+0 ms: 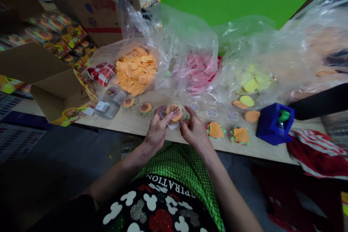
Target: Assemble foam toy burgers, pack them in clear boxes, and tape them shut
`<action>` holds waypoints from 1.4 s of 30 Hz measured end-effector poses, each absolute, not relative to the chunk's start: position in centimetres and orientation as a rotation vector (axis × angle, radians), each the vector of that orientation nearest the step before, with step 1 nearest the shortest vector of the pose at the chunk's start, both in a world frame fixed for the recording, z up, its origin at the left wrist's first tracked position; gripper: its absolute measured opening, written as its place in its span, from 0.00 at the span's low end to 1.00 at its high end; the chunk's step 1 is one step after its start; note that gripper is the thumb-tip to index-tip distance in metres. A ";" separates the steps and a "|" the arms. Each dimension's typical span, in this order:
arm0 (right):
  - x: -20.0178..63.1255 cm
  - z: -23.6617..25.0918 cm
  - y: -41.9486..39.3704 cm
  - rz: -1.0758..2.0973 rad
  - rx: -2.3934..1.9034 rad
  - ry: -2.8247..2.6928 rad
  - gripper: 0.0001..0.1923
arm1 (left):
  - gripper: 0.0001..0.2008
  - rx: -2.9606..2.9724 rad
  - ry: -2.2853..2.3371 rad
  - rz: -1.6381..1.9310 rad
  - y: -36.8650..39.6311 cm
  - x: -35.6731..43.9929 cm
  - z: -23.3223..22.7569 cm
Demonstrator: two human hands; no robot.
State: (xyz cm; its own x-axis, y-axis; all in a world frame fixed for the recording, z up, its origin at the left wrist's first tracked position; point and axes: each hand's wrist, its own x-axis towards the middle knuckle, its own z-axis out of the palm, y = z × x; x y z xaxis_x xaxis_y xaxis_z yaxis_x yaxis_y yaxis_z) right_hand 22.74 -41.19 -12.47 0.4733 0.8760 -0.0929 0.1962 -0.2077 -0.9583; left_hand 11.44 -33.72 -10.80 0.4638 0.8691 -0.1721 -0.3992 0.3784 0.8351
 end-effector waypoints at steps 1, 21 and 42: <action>22.7 -12.5 -41.2 0.840 -1.678 -0.938 0.40 | 0.19 0.801 0.685 0.895 -33.7 11.4 -10.9; 22.9 -12.1 -41.7 0.797 -1.684 -1.124 0.37 | 0.09 0.465 0.597 0.606 -32.0 9.9 -10.0; 25.4 -13.2 -39.9 0.808 -1.968 -1.186 0.33 | 0.21 0.827 0.879 0.654 -28.1 7.3 -13.9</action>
